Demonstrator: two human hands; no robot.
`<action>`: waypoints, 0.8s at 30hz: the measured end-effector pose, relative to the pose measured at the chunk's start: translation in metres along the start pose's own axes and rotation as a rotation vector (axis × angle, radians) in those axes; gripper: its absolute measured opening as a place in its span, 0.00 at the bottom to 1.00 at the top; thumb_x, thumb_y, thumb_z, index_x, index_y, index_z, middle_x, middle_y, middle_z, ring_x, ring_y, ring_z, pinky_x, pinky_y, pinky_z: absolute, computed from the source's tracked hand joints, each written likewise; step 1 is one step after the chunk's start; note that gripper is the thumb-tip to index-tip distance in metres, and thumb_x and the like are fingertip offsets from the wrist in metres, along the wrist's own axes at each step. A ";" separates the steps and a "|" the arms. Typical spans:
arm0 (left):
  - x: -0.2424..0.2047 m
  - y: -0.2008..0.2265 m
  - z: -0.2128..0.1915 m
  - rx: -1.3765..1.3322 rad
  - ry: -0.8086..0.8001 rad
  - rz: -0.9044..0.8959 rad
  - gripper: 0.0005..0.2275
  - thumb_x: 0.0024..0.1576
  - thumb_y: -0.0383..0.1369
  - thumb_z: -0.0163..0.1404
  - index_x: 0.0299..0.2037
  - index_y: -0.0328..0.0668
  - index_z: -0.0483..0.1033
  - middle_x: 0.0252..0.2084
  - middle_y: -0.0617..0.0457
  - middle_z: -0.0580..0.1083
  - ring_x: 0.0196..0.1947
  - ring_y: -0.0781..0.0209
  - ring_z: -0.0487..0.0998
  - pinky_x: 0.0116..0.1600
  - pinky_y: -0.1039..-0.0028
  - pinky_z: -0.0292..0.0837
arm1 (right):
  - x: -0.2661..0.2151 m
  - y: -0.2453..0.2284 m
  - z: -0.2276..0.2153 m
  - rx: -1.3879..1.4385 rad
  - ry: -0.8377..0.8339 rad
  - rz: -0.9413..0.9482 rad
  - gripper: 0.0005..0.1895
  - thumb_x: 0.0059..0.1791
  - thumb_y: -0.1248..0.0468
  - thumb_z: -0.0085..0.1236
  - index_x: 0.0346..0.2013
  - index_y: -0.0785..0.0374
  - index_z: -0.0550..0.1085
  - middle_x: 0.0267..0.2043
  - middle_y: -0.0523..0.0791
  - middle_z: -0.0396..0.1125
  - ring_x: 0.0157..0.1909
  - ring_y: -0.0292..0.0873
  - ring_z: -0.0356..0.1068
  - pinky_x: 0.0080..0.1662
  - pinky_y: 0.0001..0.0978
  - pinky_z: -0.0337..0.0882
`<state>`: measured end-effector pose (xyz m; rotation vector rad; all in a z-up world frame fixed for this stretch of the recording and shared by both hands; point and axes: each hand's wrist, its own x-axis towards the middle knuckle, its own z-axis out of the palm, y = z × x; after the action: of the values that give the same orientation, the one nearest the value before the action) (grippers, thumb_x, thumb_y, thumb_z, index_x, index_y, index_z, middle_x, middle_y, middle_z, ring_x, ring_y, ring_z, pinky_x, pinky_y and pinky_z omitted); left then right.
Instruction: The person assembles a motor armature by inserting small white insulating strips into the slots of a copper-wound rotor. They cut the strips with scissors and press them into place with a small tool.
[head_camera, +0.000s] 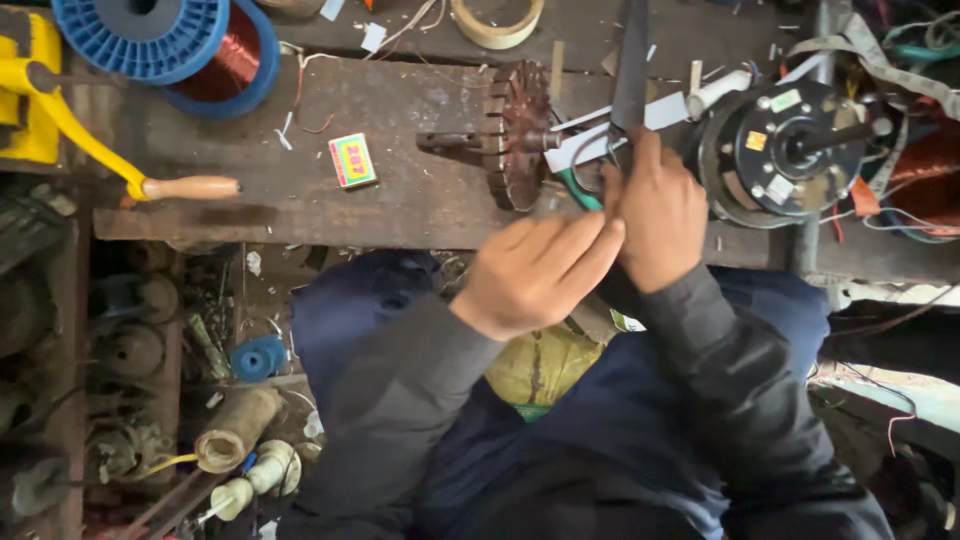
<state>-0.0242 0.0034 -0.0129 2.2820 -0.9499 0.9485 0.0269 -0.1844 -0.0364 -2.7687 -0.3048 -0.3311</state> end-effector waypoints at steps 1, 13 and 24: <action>0.001 0.008 0.011 0.027 -0.062 -0.031 0.10 0.63 0.25 0.54 0.53 0.30 0.79 0.53 0.42 0.76 0.54 0.47 0.77 0.57 0.63 0.74 | 0.002 0.001 0.002 0.032 0.005 0.036 0.19 0.53 0.62 0.61 0.53 0.69 0.67 0.39 0.59 0.71 0.38 0.64 0.72 0.38 0.55 0.70; -0.006 0.010 0.058 0.700 -0.381 -0.237 0.22 0.63 0.36 0.43 0.68 0.40 0.71 0.73 0.47 0.68 0.79 0.52 0.50 0.78 0.48 0.39 | -0.016 -0.006 -0.033 0.315 0.111 0.133 0.24 0.48 0.70 0.64 0.55 0.65 0.64 0.33 0.49 0.70 0.34 0.49 0.74 0.38 0.42 0.72; 0.000 -0.003 0.054 0.427 -0.251 -0.166 0.06 0.61 0.27 0.52 0.46 0.38 0.78 0.47 0.49 0.76 0.72 0.51 0.66 0.75 0.44 0.48 | -0.060 0.015 -0.065 1.736 0.072 0.334 0.31 0.51 0.60 0.63 0.64 0.67 0.64 0.35 0.43 0.65 0.27 0.37 0.64 0.29 0.24 0.63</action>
<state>-0.0003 -0.0295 -0.0477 2.8427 -0.6850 0.8714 -0.0393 -0.2314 0.0032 -1.0502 -0.0185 0.0034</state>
